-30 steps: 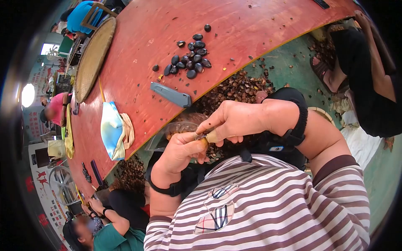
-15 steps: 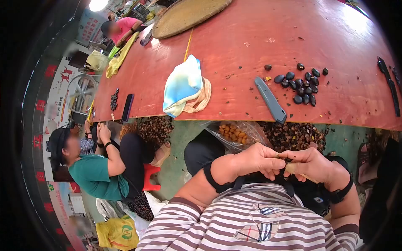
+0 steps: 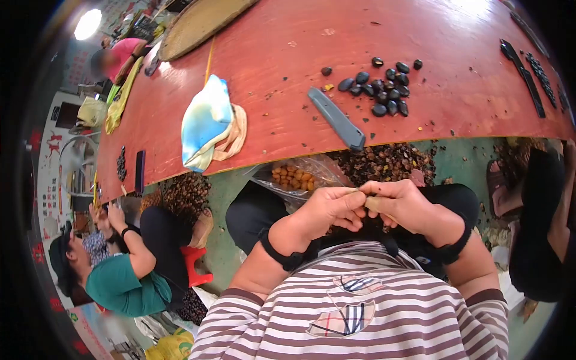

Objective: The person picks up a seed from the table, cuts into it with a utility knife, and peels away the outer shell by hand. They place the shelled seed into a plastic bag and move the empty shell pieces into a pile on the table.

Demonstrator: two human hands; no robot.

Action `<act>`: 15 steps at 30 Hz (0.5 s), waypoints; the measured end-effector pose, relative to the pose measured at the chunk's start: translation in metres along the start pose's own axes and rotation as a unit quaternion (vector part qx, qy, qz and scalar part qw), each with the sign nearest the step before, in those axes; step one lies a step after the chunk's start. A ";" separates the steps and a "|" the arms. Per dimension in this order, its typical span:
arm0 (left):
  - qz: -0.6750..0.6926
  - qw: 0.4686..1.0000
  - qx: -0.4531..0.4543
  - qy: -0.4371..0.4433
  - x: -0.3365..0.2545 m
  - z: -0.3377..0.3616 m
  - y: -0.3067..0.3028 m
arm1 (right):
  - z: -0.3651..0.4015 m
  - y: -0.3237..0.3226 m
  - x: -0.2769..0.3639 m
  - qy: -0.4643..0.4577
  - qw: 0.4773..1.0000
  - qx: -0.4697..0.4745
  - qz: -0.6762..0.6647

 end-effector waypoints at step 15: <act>-0.024 0.998 0.001 0.055 -0.010 0.007 0.001 | 0.005 -0.015 -0.004 -0.053 0.992 -0.097 -0.056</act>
Point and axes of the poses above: each hand's wrist, its own z-axis away from the middle knuckle, its own y-axis out of the palm, x = y × z, the point moved 2 cm from there along -z, towards the middle knuckle, and after that the axes turned 3 degrees about -y, right-handed, at the moved point
